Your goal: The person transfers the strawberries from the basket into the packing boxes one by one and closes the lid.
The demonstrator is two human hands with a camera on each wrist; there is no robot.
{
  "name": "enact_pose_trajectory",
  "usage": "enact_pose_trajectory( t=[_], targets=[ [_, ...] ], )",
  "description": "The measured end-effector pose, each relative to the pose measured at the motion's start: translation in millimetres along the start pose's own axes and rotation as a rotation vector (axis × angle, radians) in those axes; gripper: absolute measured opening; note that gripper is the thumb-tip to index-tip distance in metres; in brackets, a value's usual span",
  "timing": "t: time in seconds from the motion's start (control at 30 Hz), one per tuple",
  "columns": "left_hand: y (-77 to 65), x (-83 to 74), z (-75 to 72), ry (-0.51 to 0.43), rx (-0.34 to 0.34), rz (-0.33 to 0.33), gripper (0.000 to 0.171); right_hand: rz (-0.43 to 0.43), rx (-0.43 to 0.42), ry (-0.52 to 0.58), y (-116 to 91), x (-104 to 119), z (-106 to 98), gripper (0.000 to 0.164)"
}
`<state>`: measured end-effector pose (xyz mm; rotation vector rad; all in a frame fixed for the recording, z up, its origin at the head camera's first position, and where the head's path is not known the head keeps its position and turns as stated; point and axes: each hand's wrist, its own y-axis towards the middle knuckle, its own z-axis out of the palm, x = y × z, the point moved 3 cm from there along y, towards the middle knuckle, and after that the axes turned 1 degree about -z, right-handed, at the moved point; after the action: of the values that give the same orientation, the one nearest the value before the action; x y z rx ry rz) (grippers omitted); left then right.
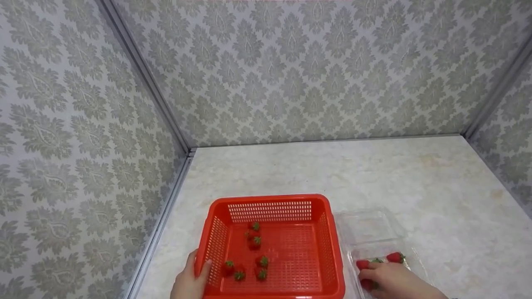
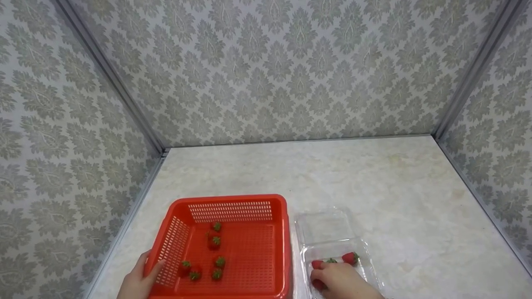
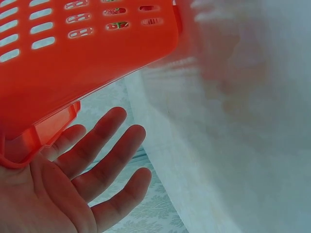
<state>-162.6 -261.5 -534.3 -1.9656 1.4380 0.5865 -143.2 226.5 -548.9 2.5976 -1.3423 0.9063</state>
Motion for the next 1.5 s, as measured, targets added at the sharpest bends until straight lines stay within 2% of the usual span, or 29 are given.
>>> enact_pose_trajectory(
  t=[0.17, 0.33, 0.47, 0.7, 0.87, 0.97, 1.17, 1.3, 1.5],
  targets=[
    [-2.2, -0.5, -0.8, 0.002, -0.023, 0.006, 0.071, -0.066, -0.036, -0.084, 1.1, -0.6, -0.1, 0.024],
    [-1.9, 2.6, -0.2, -0.029, -0.001, -0.02, 0.074, 0.058, 0.032, 0.041, -0.7, 1.2, -4.3, 0.027],
    [-3.5, 4.0, 0.2, -0.055, 0.004, -0.032, 0.075, 0.074, 0.032, 0.062, -1.4, 3.7, -11.2, 0.025],
    [-5.7, 2.0, -0.2, -0.048, 0.007, -0.04, 0.076, -0.057, -0.098, -0.084, -6.5, 15.9, -41.7, 0.021],
    [-7.4, 1.2, -0.4, -0.027, -0.002, -0.025, 0.072, 0.016, -0.118, -0.168, -5.3, 22.0, -74.3, 0.025],
    [-8.5, 1.9, 0.5, -0.031, -0.004, -0.019, 0.072, 0.023, -0.173, -0.244, -2.4, 30.5, -91.6, 0.026],
    [-9.9, 4.3, 1.4, -0.04, -0.012, -0.014, 0.069, -0.116, -0.312, -0.362, 17.0, 60.9, -110.5, 0.026],
    [-8.4, 3.7, -0.2, -0.036, -0.004, -0.013, 0.071, -0.233, -0.327, -0.394, 43.6, 86.4, -112.3, 0.024],
    [-5.6, -1.2, 1.2, -0.032, -0.049, 0.034, 0.063, -0.373, -0.306, -0.443, 82.2, 123.8, -108.2, 0.025]
  ],
)
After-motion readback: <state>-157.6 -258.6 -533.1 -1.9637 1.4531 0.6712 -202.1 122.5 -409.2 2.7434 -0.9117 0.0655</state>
